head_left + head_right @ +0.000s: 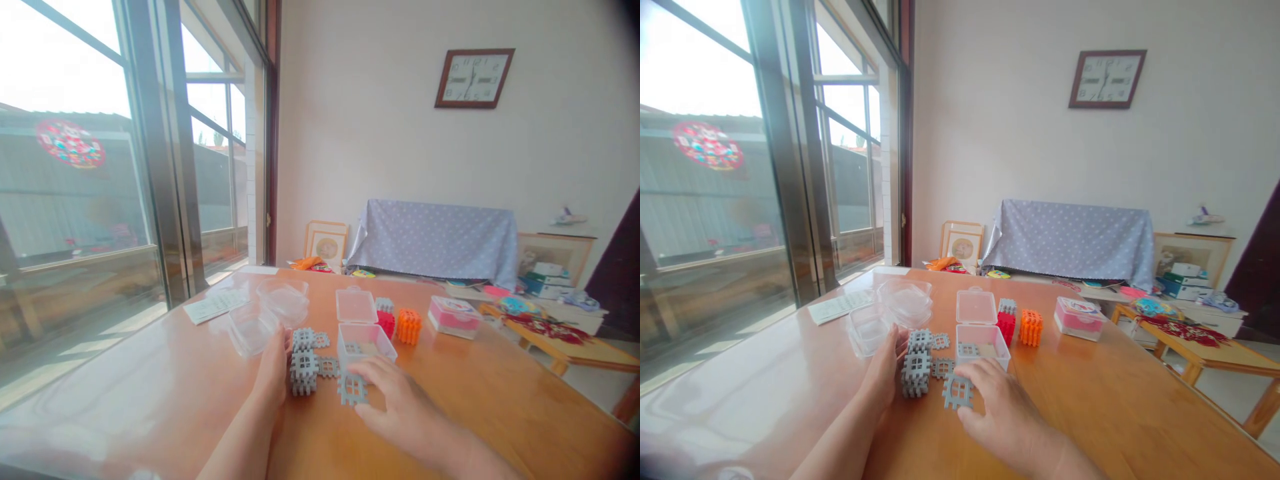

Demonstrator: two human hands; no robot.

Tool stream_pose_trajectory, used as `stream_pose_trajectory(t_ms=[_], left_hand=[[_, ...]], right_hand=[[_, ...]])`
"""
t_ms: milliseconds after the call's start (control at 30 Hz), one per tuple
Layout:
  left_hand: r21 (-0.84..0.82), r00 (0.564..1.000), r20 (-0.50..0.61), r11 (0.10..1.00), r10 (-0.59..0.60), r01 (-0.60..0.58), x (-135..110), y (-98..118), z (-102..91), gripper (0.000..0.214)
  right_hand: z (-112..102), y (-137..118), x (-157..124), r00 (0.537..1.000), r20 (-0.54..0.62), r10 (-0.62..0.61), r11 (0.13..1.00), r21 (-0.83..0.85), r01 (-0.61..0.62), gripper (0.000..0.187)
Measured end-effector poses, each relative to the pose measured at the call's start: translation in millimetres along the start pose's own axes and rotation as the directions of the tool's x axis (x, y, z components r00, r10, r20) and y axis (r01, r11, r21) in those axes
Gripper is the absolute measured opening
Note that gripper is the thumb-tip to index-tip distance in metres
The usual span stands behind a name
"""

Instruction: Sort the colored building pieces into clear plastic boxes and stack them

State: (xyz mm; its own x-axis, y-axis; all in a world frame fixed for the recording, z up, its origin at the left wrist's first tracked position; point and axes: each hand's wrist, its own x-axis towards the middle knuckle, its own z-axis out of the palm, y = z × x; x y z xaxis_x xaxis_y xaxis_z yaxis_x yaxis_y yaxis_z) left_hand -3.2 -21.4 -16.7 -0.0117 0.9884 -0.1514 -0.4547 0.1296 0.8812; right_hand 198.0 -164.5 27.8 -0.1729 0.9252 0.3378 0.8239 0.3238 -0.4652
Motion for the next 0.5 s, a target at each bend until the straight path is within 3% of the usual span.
stream_pose_trajectory(t_ms=[67,133,233,333,500], left_hand=[[-0.003,1.000,-0.002,1.000,-0.002,0.002,0.2,0.3,0.4,0.044],[-0.008,1.000,-0.008,1.000,-0.005,0.005,0.2,0.8,1.1,0.043],[-0.017,1.000,-0.014,1.000,-0.001,0.000,0.1,1.5,1.7,0.041],[-0.009,1.000,-0.010,1.000,0.010,-0.010,0.8,1.6,0.9,0.041],[0.023,0.999,0.041,1.000,0.020,-0.021,5.0,-1.5,-3.1,0.044]], right_hand=[[-14.0,8.8,18.9,0.996,-0.085,0.022,1.000,0.008,-0.022,0.046],[-24.5,24.0,40.6,0.991,-0.080,0.104,0.994,0.030,-0.102,0.049],[-29.5,53.4,70.7,0.978,0.011,0.208,0.978,-0.014,-0.208,0.050],[-24.7,76.3,91.1,0.960,0.150,0.236,0.972,-0.056,-0.230,0.049],[-14.4,87.2,105.0,0.937,0.254,0.241,0.970,-0.065,-0.232,0.048]])
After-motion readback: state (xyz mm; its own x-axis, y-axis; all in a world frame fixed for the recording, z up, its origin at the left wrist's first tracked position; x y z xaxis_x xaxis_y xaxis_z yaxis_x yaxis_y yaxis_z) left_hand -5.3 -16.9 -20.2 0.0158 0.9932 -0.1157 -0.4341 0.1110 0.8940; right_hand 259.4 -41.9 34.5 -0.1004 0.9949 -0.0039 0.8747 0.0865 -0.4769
